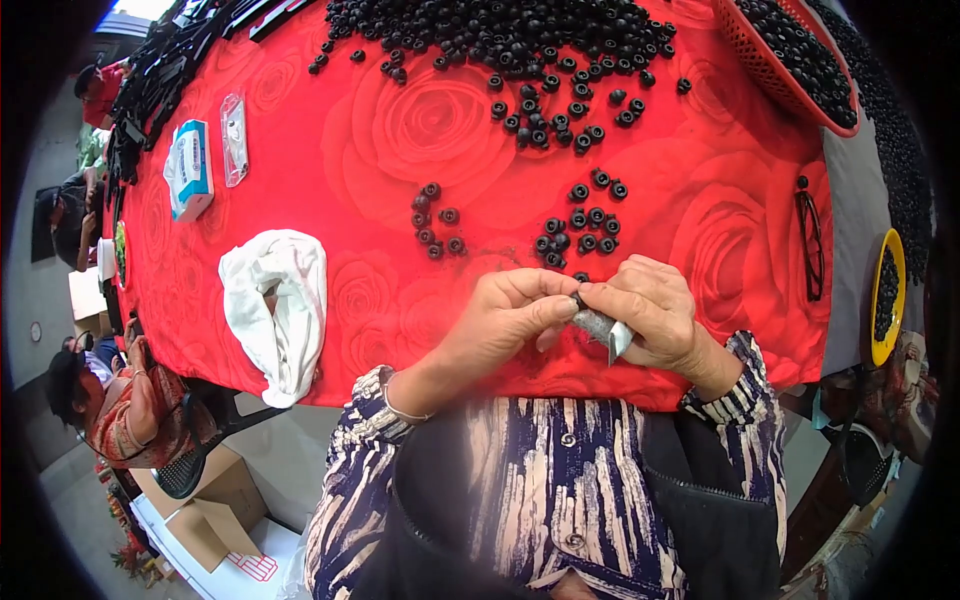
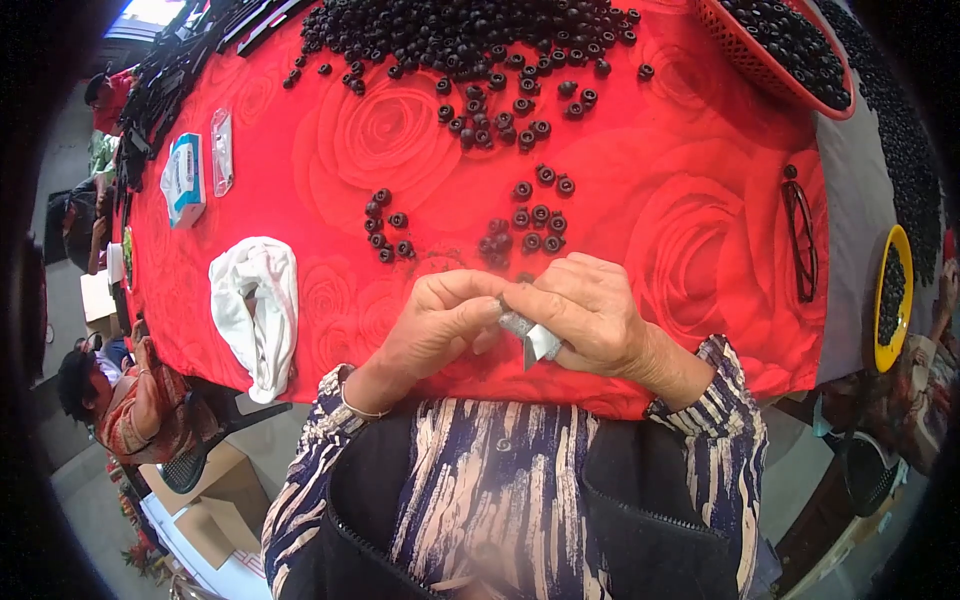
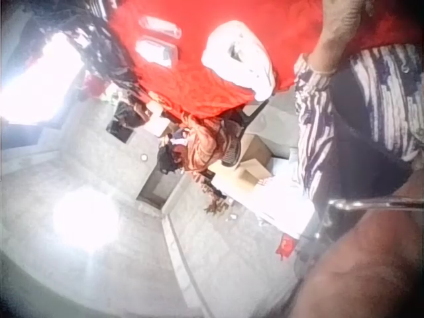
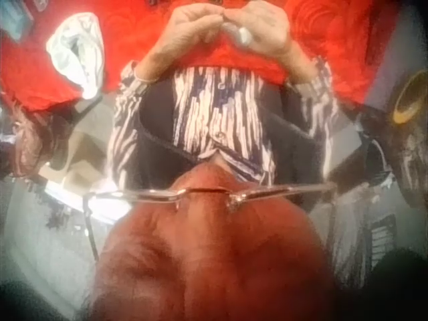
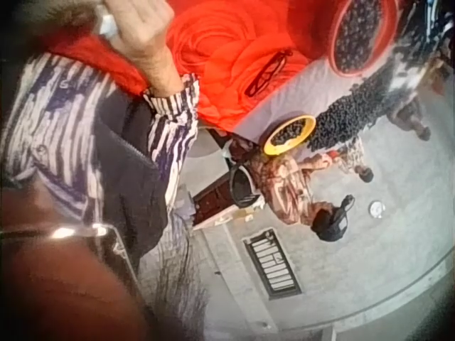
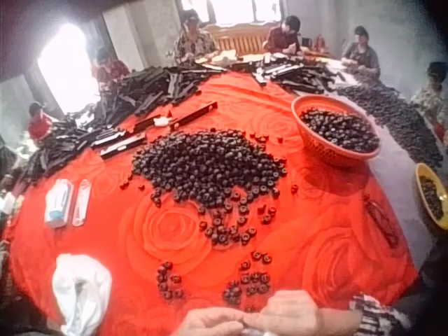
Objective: The person picks up small black rubber pieces one at a time from a table, wipes each one with a small cloth by hand, and places them back onto the table.
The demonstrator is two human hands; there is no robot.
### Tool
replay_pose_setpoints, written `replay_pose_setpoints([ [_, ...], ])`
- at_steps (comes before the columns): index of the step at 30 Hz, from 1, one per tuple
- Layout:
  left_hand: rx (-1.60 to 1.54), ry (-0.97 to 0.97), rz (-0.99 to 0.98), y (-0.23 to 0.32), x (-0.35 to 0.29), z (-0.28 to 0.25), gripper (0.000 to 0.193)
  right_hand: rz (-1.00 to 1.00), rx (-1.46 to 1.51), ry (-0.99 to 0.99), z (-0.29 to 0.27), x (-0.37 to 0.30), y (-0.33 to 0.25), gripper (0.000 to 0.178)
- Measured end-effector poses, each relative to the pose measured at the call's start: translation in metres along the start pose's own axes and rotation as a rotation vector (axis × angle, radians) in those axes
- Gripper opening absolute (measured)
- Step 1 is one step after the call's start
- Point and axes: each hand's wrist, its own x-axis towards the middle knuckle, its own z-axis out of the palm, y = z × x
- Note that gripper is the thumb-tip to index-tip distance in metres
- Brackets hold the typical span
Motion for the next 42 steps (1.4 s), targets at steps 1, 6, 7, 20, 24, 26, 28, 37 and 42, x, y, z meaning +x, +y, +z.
replay_pose_setpoints([
  [1,0.021,0.038,-0.004,0.001,-0.001,0.002,0.021,0.0,0.005,0.01,0.0,-0.001,0.001,0.029],
  [6,-0.051,0.023,0.014,-0.001,-0.001,-0.001,0.02,0.127,0.134,-0.046,-0.008,0.006,0.002,0.036],
  [7,-0.072,0.009,0.03,-0.002,-0.002,-0.002,0.02,0.247,0.219,-0.076,-0.011,0.008,0.001,0.039],
  [20,-0.034,0.034,0.041,-0.001,0.0,-0.001,0.022,0.429,0.298,-0.138,-0.008,0.004,0.007,0.026],
  [24,-0.045,0.018,0.056,-0.002,-0.001,-0.001,0.022,0.402,0.257,-0.147,-0.008,0.004,0.006,0.027],
  [26,-0.048,0.01,0.057,-0.003,0.0,-0.001,0.022,0.406,0.253,-0.152,-0.01,0.005,0.005,0.026],
  [28,-0.045,0.022,0.048,-0.003,0.002,-0.002,0.022,0.423,0.27,-0.172,-0.011,0.005,0.006,0.026],
  [37,-0.032,0.021,0.056,-0.003,0.001,-0.004,0.021,0.402,0.272,-0.177,-0.012,0.006,0.008,0.027],
  [42,-0.043,0.024,0.041,-0.004,0.002,-0.004,0.021,0.43,0.286,-0.172,-0.012,0.005,0.007,0.026],
])
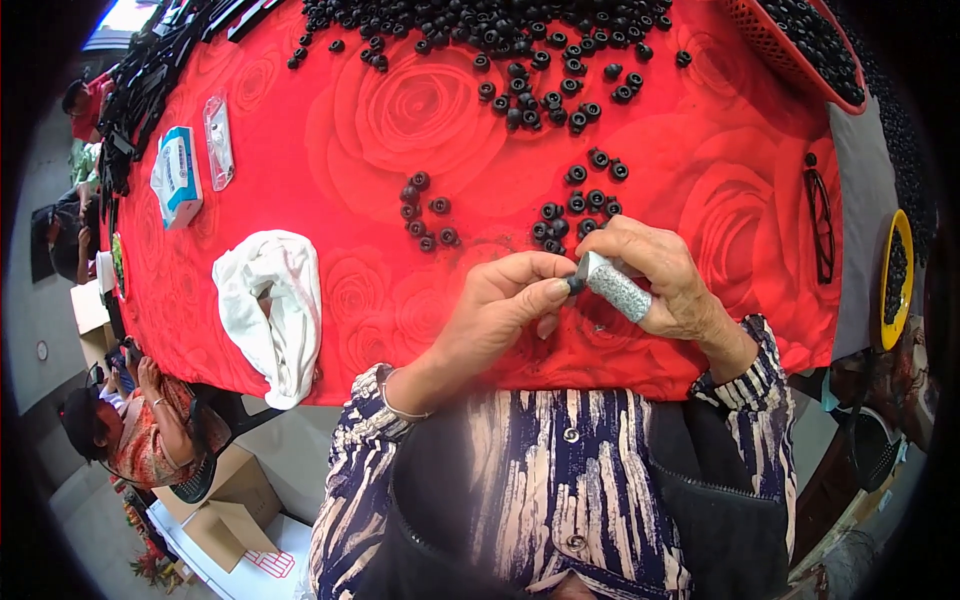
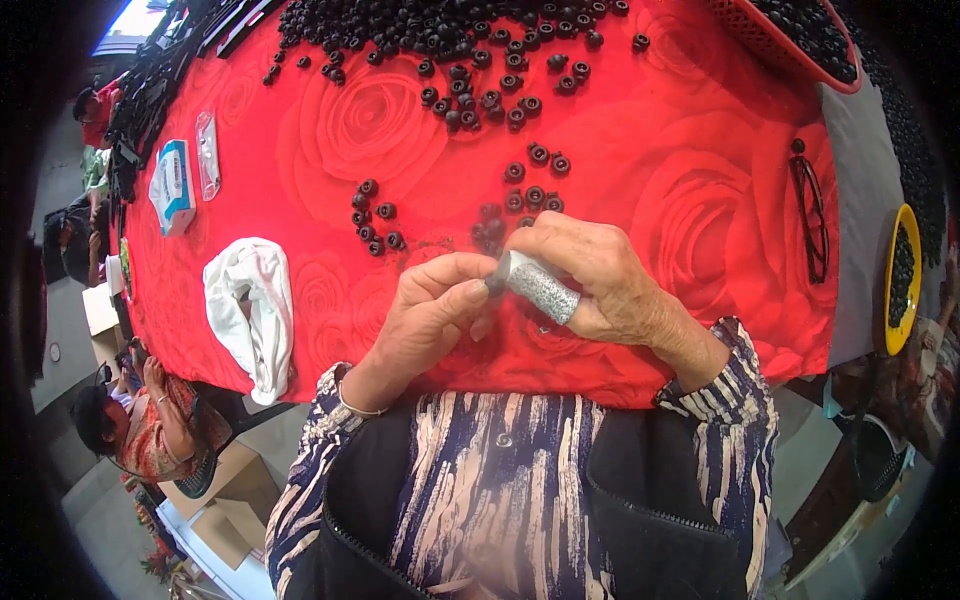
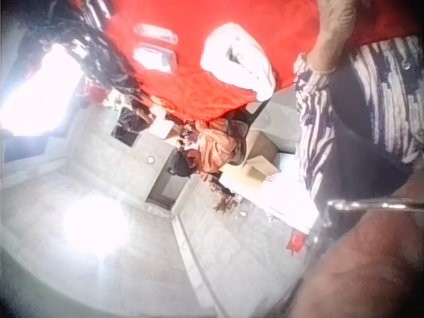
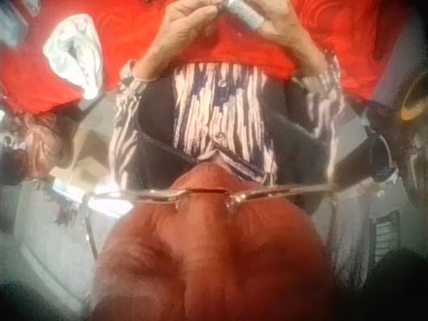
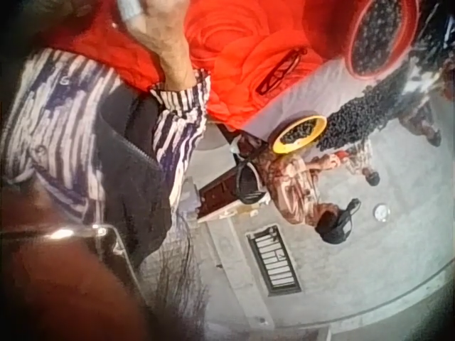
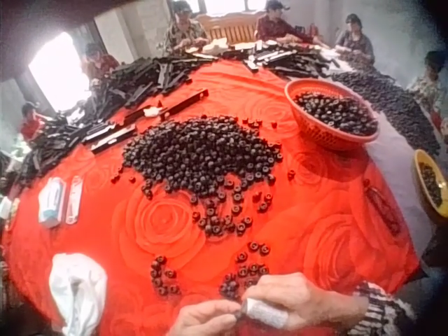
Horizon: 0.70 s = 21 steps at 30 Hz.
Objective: The person picks up small black rubber pieces one at a time from a table, wipes each one with a small cloth by hand, and places them back onto the table.
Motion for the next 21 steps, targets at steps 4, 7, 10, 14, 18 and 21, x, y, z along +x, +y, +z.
replay_pose_setpoints([
  [4,0.007,-0.009,0.02,-0.0004,-0.0006,-0.0014,0.021,-0.02,-0.003,0.004,0.0008,0.0008,-0.0004,0.026],
  [7,0.015,-0.011,0.021,-0.0015,-0.0008,-0.0017,0.021,-0.041,-0.025,-0.007,0.0002,0.0009,0.0003,0.025],
  [10,0.012,-0.021,0.032,-0.0023,-0.0001,-0.0028,0.022,-0.036,-0.029,-0.009,0.0011,0.0006,0.0012,0.025],
  [14,-0.001,-0.024,0.024,-0.002,0.0006,-0.0031,0.022,-0.042,-0.054,0.011,0.0021,0.0005,0.0007,0.024],
  [18,-0.032,-0.032,0.041,-0.0021,0.0015,-0.0023,0.023,-0.079,-0.084,0.019,0.0024,0.0007,0.0028,0.026],
  [21,-0.055,-0.011,0.062,-0.0054,0.0014,-0.001,0.023,-0.103,-0.103,0.01,0.0018,0.001,0.005,0.027],
])
